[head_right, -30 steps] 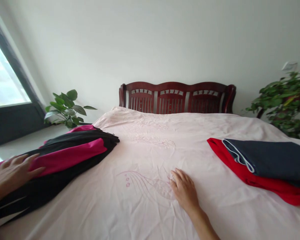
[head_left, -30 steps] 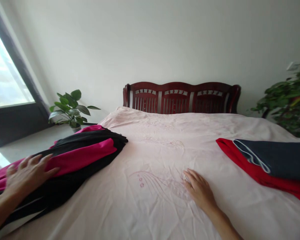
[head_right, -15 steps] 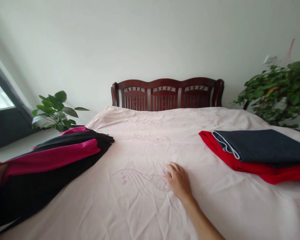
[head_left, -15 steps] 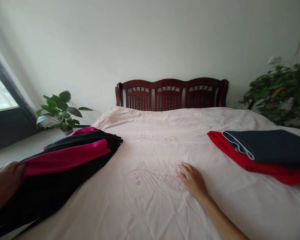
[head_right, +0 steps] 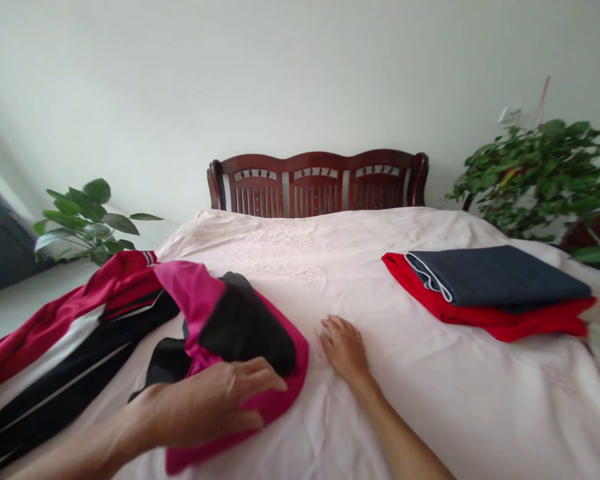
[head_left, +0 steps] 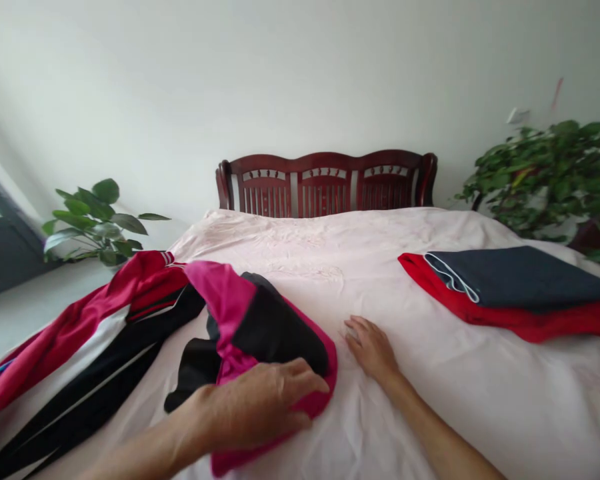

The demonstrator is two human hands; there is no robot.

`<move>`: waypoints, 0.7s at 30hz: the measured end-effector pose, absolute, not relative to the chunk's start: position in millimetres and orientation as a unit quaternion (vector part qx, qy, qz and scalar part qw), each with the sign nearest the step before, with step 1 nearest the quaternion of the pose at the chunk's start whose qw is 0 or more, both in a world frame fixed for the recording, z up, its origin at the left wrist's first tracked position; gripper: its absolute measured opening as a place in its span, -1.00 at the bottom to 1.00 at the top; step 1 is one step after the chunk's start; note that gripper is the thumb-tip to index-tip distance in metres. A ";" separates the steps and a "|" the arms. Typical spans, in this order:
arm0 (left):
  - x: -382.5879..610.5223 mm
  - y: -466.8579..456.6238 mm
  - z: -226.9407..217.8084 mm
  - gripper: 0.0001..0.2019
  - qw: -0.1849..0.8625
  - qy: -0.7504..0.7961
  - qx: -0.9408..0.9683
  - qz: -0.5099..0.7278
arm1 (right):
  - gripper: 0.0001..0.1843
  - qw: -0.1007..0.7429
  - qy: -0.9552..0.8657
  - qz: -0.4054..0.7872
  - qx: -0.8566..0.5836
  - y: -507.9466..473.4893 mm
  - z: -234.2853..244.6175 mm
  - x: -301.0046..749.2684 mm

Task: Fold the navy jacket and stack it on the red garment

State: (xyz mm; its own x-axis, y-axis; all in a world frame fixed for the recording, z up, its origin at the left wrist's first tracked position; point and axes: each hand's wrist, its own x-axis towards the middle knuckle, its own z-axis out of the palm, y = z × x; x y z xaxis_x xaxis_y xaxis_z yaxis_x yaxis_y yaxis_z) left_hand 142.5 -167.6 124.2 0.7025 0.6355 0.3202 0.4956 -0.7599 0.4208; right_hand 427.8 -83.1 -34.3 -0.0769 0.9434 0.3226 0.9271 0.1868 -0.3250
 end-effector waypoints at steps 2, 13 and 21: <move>142.0 -182.5 118.0 -0.61 0.215 0.274 0.926 0.147 | -0.58 0.240 -0.734 0.022 -0.635 -82.2 -36.5 429.7; 40.3 -131.1 13.7 -0.70 0.128 0.611 0.693 0.361 | -0.61 0.256 -0.738 0.013 -0.624 -83.0 -35.0 429.1; 24.9 -131.9 -9.8 -0.64 0.230 0.603 0.659 0.386 | -0.62 0.262 -0.733 0.017 -0.627 -82.5 -35.6 430.5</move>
